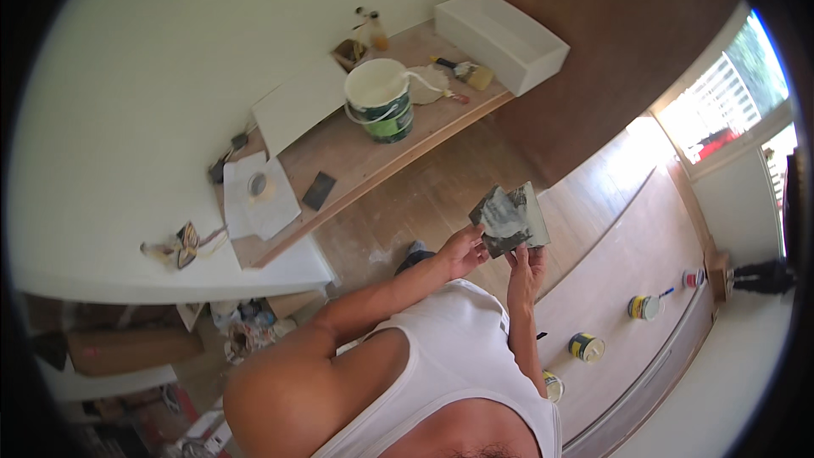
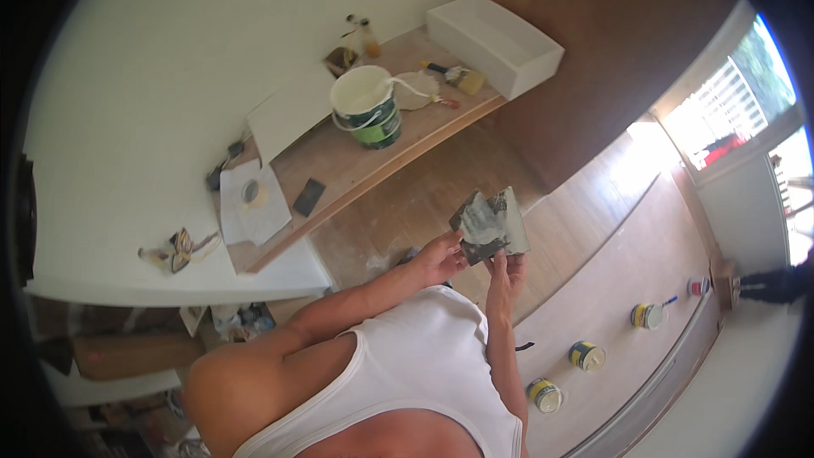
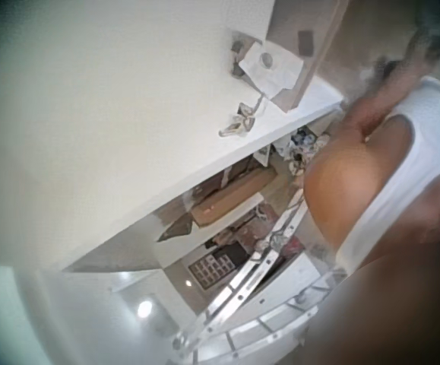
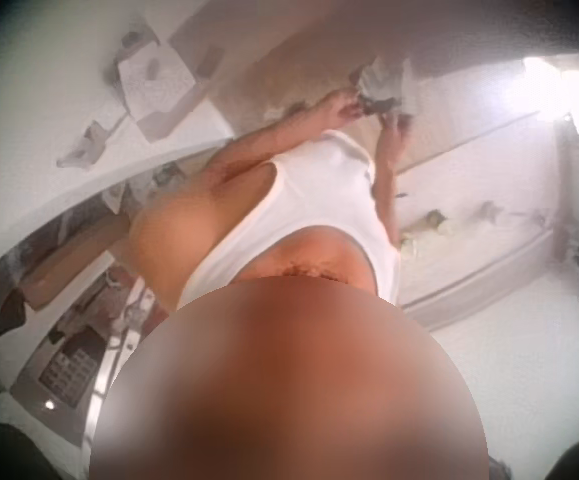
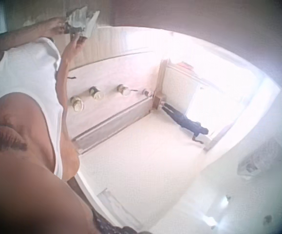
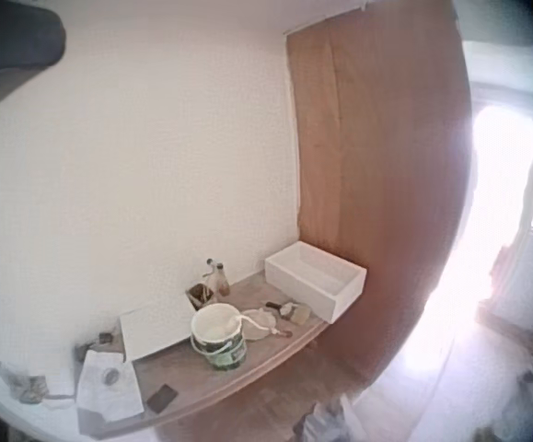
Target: The person applies wall compound to a wall using a trowel and hawk, smoothing the surface. They walk around the room, reload the hawk from a bucket, and continue applying compound to different wall sections.
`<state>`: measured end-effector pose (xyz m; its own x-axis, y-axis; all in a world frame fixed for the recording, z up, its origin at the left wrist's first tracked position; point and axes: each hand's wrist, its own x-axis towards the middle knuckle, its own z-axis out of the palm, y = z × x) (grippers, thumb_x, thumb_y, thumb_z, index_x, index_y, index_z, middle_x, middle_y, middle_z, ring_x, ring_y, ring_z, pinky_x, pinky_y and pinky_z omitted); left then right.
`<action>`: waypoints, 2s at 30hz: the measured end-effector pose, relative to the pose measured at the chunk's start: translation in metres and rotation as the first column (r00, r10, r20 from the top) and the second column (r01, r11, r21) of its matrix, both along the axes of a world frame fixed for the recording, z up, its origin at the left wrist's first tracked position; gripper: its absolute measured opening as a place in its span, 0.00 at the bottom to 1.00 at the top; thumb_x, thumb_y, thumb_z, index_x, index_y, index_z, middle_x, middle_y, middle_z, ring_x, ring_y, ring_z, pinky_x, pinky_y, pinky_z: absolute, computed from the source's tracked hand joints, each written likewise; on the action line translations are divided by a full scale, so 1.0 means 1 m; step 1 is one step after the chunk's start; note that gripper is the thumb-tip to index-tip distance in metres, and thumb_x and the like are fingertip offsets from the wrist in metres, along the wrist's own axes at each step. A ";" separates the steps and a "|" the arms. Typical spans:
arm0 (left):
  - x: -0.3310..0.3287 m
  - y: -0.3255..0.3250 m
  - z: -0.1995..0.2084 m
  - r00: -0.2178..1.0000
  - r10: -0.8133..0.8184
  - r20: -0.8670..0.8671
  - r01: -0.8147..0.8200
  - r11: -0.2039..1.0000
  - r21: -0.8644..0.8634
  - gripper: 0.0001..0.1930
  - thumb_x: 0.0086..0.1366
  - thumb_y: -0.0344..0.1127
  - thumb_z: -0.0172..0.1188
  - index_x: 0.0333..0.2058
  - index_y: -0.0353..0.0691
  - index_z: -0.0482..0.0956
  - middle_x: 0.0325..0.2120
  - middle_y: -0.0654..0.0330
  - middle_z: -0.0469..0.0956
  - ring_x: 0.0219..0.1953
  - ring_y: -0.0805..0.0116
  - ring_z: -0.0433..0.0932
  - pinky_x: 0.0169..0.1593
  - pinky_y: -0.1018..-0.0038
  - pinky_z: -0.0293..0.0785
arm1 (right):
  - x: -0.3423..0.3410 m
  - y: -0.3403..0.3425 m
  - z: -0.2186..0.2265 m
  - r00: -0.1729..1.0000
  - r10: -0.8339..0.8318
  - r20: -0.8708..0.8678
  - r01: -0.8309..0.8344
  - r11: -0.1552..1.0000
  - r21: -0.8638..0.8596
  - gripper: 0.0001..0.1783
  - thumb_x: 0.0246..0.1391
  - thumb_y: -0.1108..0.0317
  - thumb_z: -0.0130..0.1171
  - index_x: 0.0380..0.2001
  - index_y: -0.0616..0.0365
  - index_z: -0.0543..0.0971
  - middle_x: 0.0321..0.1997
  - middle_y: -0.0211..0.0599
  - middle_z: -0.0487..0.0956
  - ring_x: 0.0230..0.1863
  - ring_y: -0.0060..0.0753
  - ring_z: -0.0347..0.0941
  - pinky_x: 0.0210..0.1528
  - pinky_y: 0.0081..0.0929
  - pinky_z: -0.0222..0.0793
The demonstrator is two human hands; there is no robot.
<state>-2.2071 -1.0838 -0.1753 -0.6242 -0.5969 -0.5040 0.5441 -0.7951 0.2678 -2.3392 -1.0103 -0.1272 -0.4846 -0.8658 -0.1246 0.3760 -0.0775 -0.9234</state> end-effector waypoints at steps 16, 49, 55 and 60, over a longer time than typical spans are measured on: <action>0.183 -0.110 -0.099 0.430 0.558 0.710 -0.788 0.615 -0.006 0.10 0.62 0.32 0.62 0.38 0.43 0.70 0.28 0.64 0.69 0.26 0.75 0.65 0.28 0.76 0.66 | 0.005 -0.038 -0.036 0.867 0.440 -0.234 -0.372 0.883 0.285 0.19 0.60 0.61 0.58 0.51 0.58 0.71 0.51 0.41 0.79 0.48 0.31 0.76 0.46 0.27 0.76; 0.268 0.042 0.023 0.119 0.751 0.649 -0.449 0.624 -0.639 0.29 0.71 0.54 0.44 0.59 0.36 0.63 0.44 0.50 0.76 0.45 0.60 0.78 0.41 0.63 0.79 | 0.310 -0.218 0.000 -0.166 0.985 -0.054 -0.966 -0.151 0.208 0.12 0.58 0.72 0.59 0.45 0.59 0.72 0.45 0.35 0.78 0.50 0.26 0.74 0.54 0.25 0.68; 0.211 0.126 0.051 0.062 0.986 0.157 -0.992 0.077 -0.097 0.28 0.67 0.51 0.55 0.56 0.35 0.66 0.43 0.49 0.78 0.46 0.56 0.78 0.45 0.65 0.78 | 0.328 -0.174 0.027 -0.594 0.565 -0.573 -0.703 -0.711 0.028 0.08 0.52 0.80 0.61 0.35 0.61 0.74 0.46 0.40 0.79 0.57 0.34 0.71 0.59 0.29 0.65; 0.153 0.161 0.048 -0.466 0.746 0.475 -0.881 -0.341 -0.329 0.20 0.65 0.40 0.60 0.49 0.33 0.71 0.42 0.52 0.79 0.39 0.63 0.82 0.40 0.72 0.79 | 0.310 -0.111 0.022 -0.597 0.420 -0.683 -0.642 -0.760 0.094 0.10 0.57 0.73 0.56 0.42 0.62 0.73 0.56 0.45 0.75 0.60 0.41 0.68 0.60 0.37 0.66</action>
<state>-2.0544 -0.9232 -0.1268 0.8589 0.0260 -0.5115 0.4241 0.5237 0.7388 -2.0290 -1.1209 -0.1048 0.9055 0.3932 0.1594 0.2686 -0.2404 -0.9328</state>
